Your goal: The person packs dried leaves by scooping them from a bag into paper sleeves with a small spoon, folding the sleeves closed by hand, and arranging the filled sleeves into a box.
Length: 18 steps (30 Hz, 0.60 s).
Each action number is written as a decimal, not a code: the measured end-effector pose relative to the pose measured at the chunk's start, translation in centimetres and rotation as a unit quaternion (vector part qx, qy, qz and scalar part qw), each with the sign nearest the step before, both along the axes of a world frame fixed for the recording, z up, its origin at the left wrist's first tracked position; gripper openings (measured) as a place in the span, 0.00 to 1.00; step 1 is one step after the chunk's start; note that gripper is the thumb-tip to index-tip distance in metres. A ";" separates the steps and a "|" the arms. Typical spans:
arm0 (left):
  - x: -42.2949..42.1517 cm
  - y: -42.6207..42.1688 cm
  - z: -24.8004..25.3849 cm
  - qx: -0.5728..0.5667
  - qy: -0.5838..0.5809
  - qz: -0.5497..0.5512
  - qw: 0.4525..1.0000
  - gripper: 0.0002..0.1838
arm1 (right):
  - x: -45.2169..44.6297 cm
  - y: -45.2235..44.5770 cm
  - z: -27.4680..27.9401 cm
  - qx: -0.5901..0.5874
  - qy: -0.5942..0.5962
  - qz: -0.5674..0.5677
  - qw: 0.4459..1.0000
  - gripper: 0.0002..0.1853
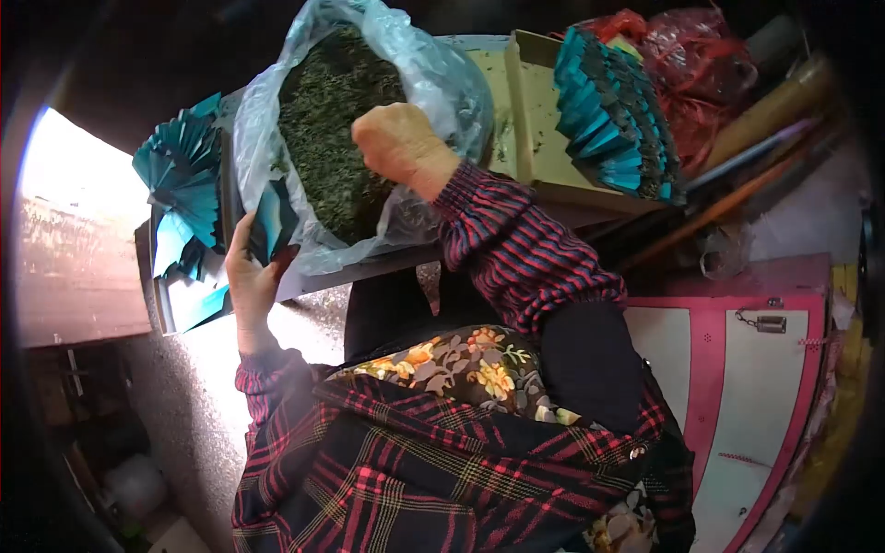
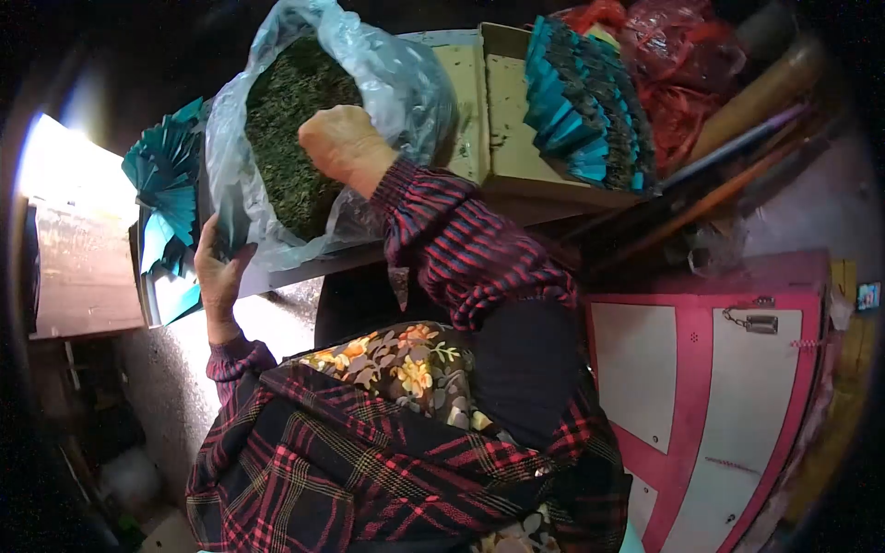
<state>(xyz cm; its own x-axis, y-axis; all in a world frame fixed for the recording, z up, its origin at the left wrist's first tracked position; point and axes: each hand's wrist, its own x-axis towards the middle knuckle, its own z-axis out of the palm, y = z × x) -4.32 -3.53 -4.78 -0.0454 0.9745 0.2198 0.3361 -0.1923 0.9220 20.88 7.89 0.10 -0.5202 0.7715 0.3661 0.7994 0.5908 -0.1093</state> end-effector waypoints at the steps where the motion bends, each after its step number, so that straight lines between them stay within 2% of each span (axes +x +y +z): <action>1: -0.2 -0.1 0.1 -0.002 0.007 0.006 1.000 0.35 | -0.3 0.0 -0.6 0.000 0.016 0.007 1.000 0.04; 2: -0.5 0.0 0.2 0.032 0.097 0.019 0.995 0.36 | -0.5 0.4 -1.2 -0.004 0.035 0.023 0.999 0.04; 3: -0.2 -0.2 0.8 0.032 0.106 0.026 0.994 0.36 | -0.6 0.5 -1.2 -0.019 0.039 0.023 0.999 0.05; 4: 0.1 -0.2 0.6 0.007 0.052 0.035 0.998 0.35 | -0.5 0.9 -2.2 -0.002 0.126 0.039 0.991 0.06; 5: 0.0 -0.1 0.6 0.046 0.108 0.044 0.992 0.34 | -0.6 1.7 -3.2 -0.016 0.125 0.038 0.991 0.07; 7: 1.0 -0.7 2.3 0.032 0.064 0.026 0.997 0.33 | -0.4 2.4 -4.5 -0.034 0.131 0.040 0.990 0.08; 8: 0.8 -0.6 2.1 0.037 0.098 0.035 0.994 0.34 | -0.3 2.6 -5.0 -0.038 0.139 0.042 0.989 0.09; 10: 1.0 -0.6 2.3 0.020 0.056 0.022 0.998 0.34 | -0.4 3.0 -5.7 -0.058 0.174 0.042 0.982 0.09; 12: 1.0 -0.6 2.3 0.026 0.063 0.026 0.997 0.34 | -0.8 3.1 -5.7 -0.050 0.185 0.051 0.980 0.09; 14: 1.0 -0.6 2.5 0.021 0.054 0.023 0.998 0.34 | -1.0 2.9 -5.0 -0.203 0.234 -0.003 0.951 0.09; 16: 0.7 -0.4 2.4 0.030 0.061 0.028 0.997 0.34 | -1.1 2.9 -4.5 -0.213 0.232 -0.003 0.949 0.10; 18: 0.4 -0.1 2.2 0.051 0.067 0.030 0.996 0.34 | -0.8 2.5 -3.6 -0.318 0.272 -0.048 0.907 0.10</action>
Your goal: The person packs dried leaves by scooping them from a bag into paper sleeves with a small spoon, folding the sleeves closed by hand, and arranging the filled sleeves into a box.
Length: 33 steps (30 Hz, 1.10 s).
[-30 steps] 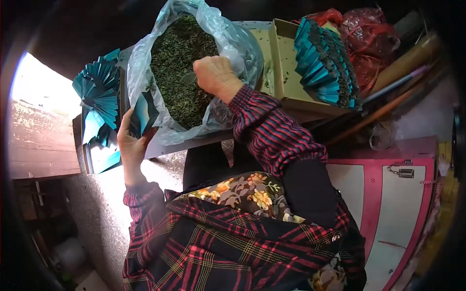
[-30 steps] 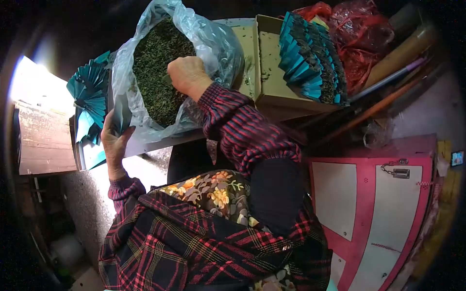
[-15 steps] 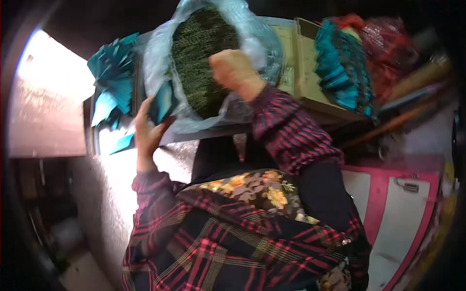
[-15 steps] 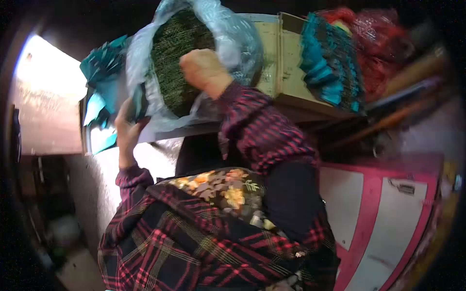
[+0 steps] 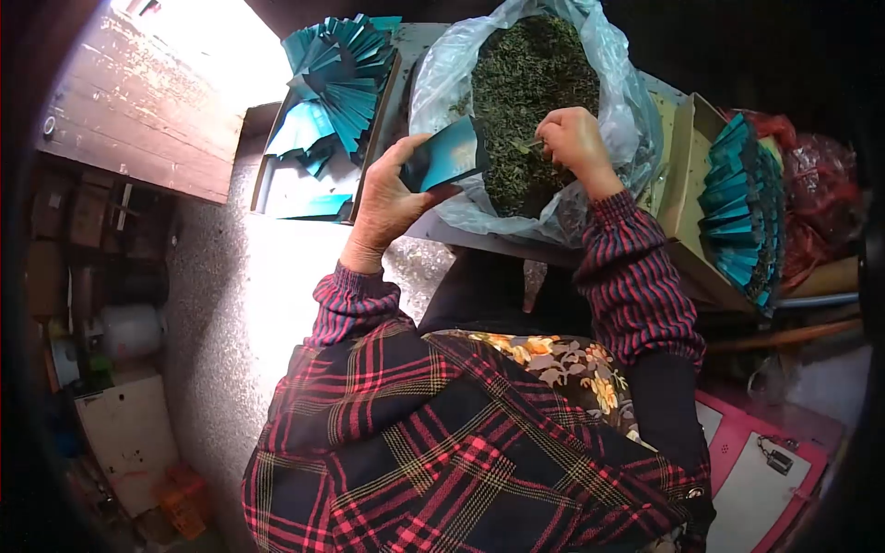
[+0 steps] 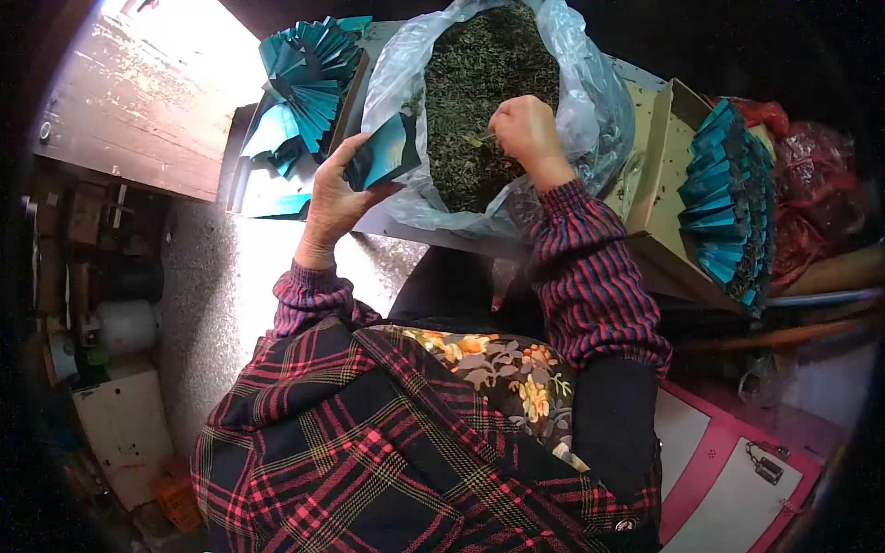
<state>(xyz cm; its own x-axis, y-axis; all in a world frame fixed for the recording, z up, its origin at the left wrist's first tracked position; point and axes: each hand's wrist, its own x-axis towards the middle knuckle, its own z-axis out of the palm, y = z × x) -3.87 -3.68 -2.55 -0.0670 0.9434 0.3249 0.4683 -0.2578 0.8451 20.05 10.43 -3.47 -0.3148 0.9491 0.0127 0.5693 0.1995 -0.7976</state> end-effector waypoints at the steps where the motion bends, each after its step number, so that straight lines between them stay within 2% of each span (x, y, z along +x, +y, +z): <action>1: -0.1 0.1 0.1 0.001 0.001 0.002 1.000 0.34 | 0.1 -0.1 0.4 -0.032 0.025 -0.005 0.999 0.10; 4: 0.0 0.5 0.5 0.016 0.003 0.010 1.000 0.34 | 0.4 -0.3 1.0 -0.064 0.078 -0.027 0.995 0.08; 6: 0.1 0.8 1.0 0.030 0.079 0.035 0.996 0.33 | 0.7 -0.1 1.3 -0.074 0.105 -0.036 0.991 0.08; 7: 0.2 0.9 1.2 0.032 0.079 0.036 0.996 0.33 | 1.0 0.0 1.4 -0.088 0.131 -0.047 0.986 0.08; 13: 0.9 1.8 1.9 0.060 0.132 0.055 0.988 0.32 | 2.8 -0.5 3.8 -0.067 0.193 -0.065 0.977 0.08; 15: 1.1 2.0 2.1 0.051 0.186 0.067 0.979 0.31 | 3.3 -0.7 4.5 -0.059 0.222 -0.068 0.971 0.07; 33: 2.3 3.7 2.7 0.084 0.309 0.051 0.946 0.31 | 5.1 -0.9 4.7 -0.075 0.238 -0.060 0.967 0.08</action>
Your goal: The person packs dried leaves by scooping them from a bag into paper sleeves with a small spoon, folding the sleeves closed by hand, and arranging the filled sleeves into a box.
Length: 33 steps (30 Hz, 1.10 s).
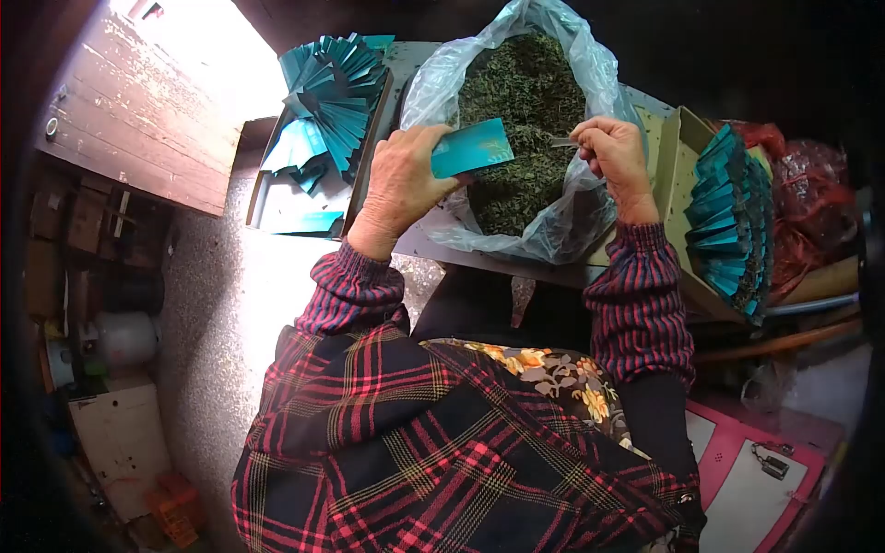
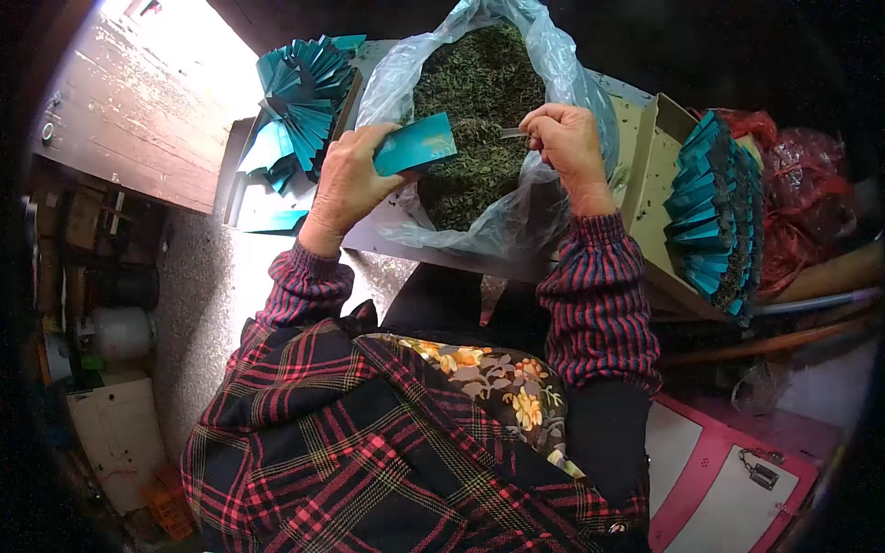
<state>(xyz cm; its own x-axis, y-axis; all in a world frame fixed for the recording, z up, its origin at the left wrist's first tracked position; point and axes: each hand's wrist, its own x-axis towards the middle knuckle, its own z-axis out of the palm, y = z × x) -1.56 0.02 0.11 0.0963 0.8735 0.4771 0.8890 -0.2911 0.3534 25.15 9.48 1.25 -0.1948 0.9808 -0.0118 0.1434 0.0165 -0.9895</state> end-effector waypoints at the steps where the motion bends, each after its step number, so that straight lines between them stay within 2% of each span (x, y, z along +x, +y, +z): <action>1: 0.0 0.1 -0.1 0.000 0.000 0.000 1.000 0.31 | 0.0 0.0 0.0 0.000 0.000 0.000 1.000 0.08; 19: 2.2 2.4 -0.2 0.025 -0.006 -0.070 0.997 0.30 | 0.6 0.1 -1.8 -0.005 0.013 0.007 1.000 0.07; 22: 3.1 2.6 0.2 -0.015 -0.004 -0.072 0.997 0.30 | 0.3 -0.1 -1.3 -0.009 -0.001 0.004 1.000 0.07; 25: 3.8 3.1 -0.2 -0.039 -0.012 -0.076 0.996 0.30 | 0.0 0.0 -1.2 0.017 -0.005 -0.002 1.000 0.07; 28: 4.4 4.0 -1.3 0.014 -0.036 -0.094 0.995 0.30 | -0.3 0.3 -1.0 0.068 -0.011 0.005 0.998 0.07; 30: 4.8 4.4 -1.5 0.010 -0.073 -0.112 0.991 0.30 | -0.5 0.2 -0.5 0.110 -0.071 -0.006 0.991 0.07; 31: 5.0 4.4 -1.3 -0.002 -0.071 -0.109 0.991 0.30 | -0.6 0.3 -0.7 0.184 -0.112 -0.016 0.976 0.06; 32: 5.3 4.6 -1.4 -0.001 -0.072 -0.108 0.991 0.30 | -0.7 0.2 -0.6 0.185 -0.114 -0.015 0.976 0.06; 33: 5.5 4.9 -1.6 -0.007 -0.074 -0.109 0.991 0.31 | -1.1 -0.3 -0.1 0.258 -0.146 -0.028 0.955 0.05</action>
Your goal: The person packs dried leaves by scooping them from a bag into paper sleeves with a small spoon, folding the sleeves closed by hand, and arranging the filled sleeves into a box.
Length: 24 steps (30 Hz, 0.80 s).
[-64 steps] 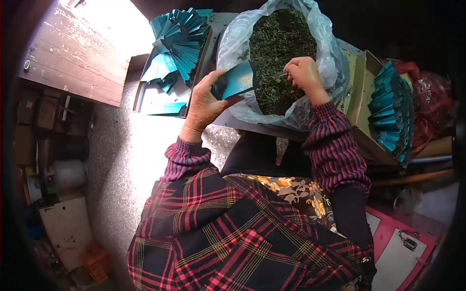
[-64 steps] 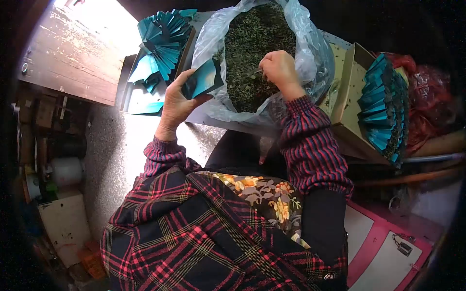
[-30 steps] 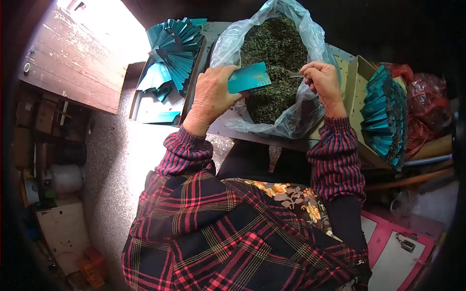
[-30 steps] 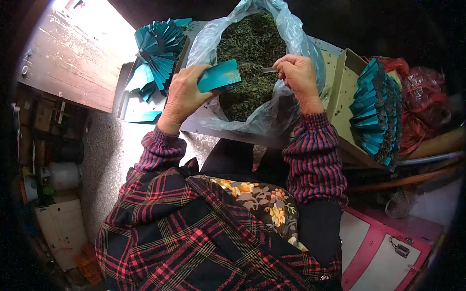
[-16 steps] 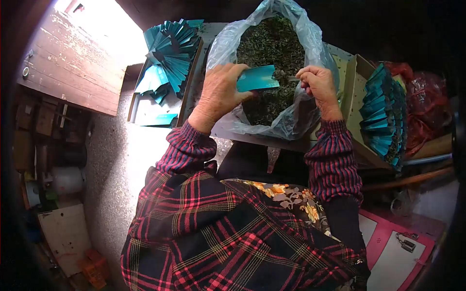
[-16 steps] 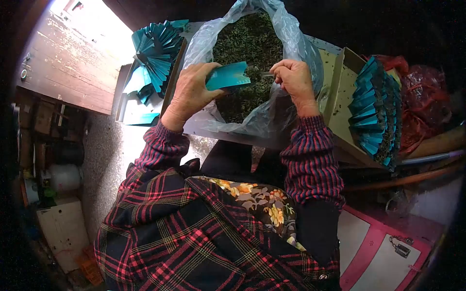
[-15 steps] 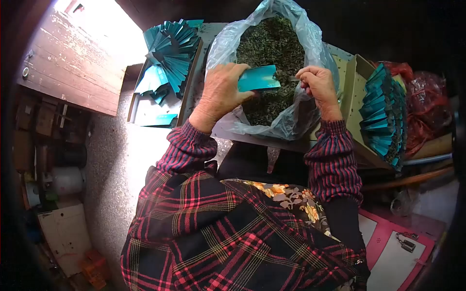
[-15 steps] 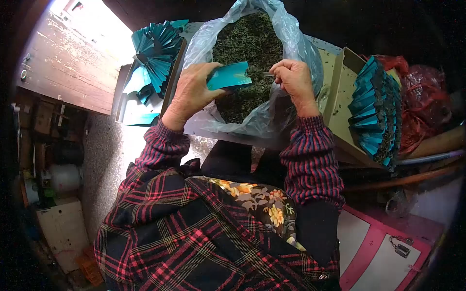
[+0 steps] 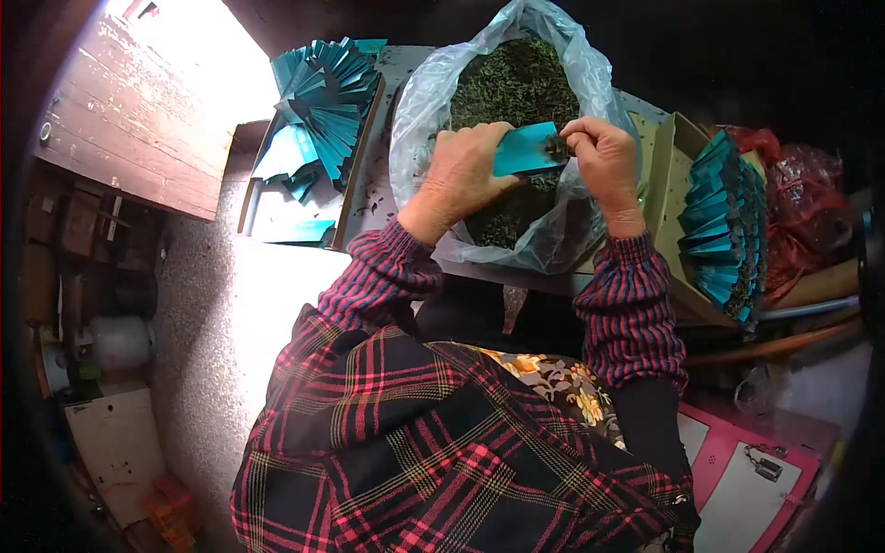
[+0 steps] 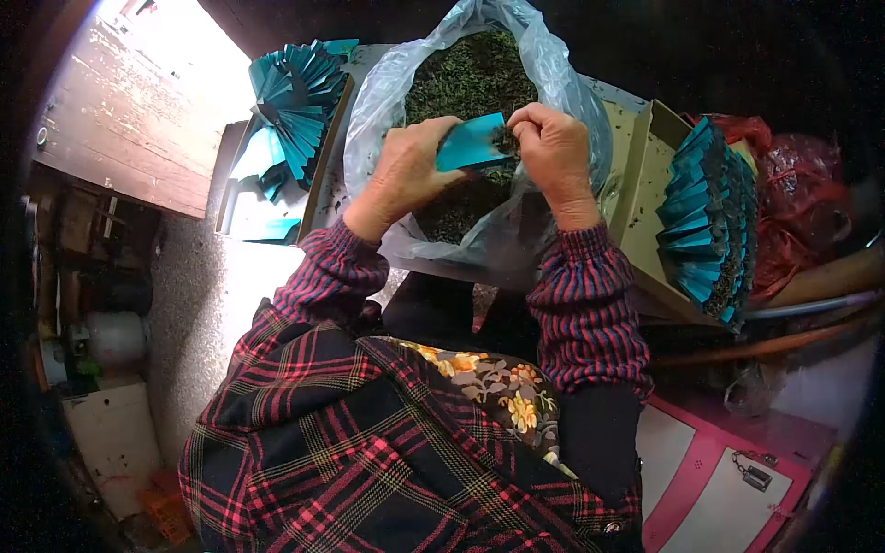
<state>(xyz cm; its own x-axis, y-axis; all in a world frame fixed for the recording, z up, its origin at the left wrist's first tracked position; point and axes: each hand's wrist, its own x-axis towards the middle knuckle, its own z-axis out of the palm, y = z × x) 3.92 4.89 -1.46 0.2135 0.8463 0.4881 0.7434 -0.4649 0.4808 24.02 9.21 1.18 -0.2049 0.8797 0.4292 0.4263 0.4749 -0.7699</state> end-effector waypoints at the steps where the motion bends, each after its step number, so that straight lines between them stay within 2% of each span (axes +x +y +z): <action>1: 0.2 0.2 -0.2 -0.006 -0.001 -0.001 1.000 0.31 | -0.4 -0.5 0.6 0.076 -0.032 -0.010 0.997 0.05; 2: 0.3 0.1 -0.4 0.019 0.000 0.005 1.000 0.31 | -0.6 -0.8 1.1 0.147 -0.071 -0.012 0.986 0.03; 3: 0.4 0.2 -0.6 0.020 -0.002 0.007 1.000 0.31 | -0.9 -1.0 1.4 0.148 -0.072 -0.011 0.986 0.03; 5: 0.6 0.5 -1.0 0.033 -0.017 0.010 0.999 0.31 | -1.4 -1.2 1.8 0.254 -0.112 0.018 0.961 0.05; 6: 0.6 0.4 -0.8 -0.001 -0.027 0.007 1.000 0.32 | -1.5 -1.2 2.1 0.286 -0.136 0.035 0.948 0.07; 10: 0.7 0.1 -1.0 -0.007 -0.102 0.002 0.995 0.33 | -2.3 -2.2 3.8 0.321 -0.220 0.066 0.919 0.09; 15: 0.0 -0.5 -1.4 -0.053 -0.190 0.012 0.980 0.33 | -2.9 -2.9 5.3 0.354 -0.203 0.056 0.911 0.09; 19: -0.4 -0.7 -1.3 -0.051 -0.200 0.002 0.978 0.33 | -2.7 -3.7 6.5 0.340 -0.209 0.002 0.917 0.07; 21: -0.5 -0.8 -1.2 -0.052 -0.201 0.005 0.978 0.34 | -2.0 -3.6 6.6 0.362 -0.206 -0.073 0.906 0.05; 24: -0.7 -0.6 -1.5 -0.062 -0.200 0.019 0.978 0.34 | -1.1 -2.9 5.9 0.347 -0.182 -0.094 0.915 0.03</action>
